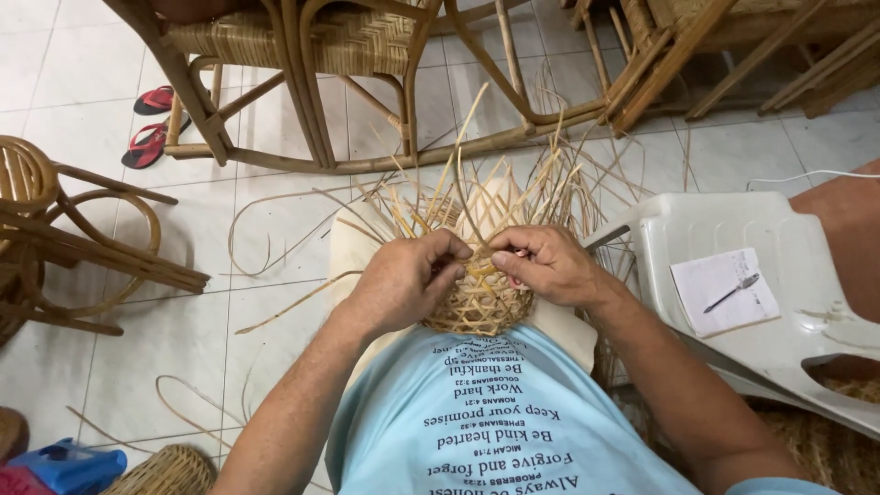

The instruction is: A person is weaving a small basket using thin strands of natural material, likely rattan or bamboo.

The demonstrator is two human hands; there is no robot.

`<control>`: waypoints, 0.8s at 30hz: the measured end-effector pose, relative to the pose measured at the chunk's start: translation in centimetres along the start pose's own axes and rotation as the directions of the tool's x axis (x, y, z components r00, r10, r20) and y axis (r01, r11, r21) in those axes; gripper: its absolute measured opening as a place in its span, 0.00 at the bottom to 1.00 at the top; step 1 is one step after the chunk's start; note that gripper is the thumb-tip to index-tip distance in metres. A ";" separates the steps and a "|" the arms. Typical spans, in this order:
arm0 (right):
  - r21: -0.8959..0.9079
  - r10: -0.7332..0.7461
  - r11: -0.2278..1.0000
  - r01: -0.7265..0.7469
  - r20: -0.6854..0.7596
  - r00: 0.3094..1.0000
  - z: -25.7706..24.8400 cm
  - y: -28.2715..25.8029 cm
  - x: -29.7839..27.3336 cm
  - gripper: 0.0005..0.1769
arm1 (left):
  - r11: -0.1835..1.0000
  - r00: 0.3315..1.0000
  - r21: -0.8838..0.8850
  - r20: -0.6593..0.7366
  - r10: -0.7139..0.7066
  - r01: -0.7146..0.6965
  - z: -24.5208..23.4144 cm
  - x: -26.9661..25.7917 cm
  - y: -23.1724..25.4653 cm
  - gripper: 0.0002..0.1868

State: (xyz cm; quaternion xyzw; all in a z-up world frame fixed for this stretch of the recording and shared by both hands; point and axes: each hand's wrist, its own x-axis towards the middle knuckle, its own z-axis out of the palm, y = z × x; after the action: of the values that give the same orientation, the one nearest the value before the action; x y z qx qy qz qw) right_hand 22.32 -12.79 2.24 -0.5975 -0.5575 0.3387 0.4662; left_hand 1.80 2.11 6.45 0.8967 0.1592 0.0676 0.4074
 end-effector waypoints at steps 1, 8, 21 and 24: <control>-0.002 -0.003 1.000 0.003 -0.002 1.000 -0.2 0.1 -0.1 0.09 | 1.000 1.000 0.003 -0.001 0.003 -0.003 0.2 0.2 -0.3 0.11; -0.262 -0.036 0.965 0.012 -0.086 0.996 -0.3 -2.0 -1.9 0.18 | 0.987 0.998 -0.154 -0.045 -0.043 0.035 0.6 0.0 -0.3 0.07; -0.358 0.019 0.928 -0.106 -0.238 0.971 0.6 -3.6 -1.1 0.20 | 0.990 0.999 0.130 -0.002 -0.054 0.054 0.0 0.4 0.0 0.11; -0.375 -0.044 0.926 -0.044 -0.222 0.974 0.6 -5.2 0.1 0.19 | 0.997 0.997 0.025 0.006 -0.073 0.073 -0.3 0.1 0.9 0.11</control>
State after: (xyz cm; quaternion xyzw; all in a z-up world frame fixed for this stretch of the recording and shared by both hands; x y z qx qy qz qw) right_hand 19.92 -12.90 6.90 -0.7108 -0.5555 0.1545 0.4030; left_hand 2.07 1.79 7.36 0.8956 0.1913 0.0475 0.3988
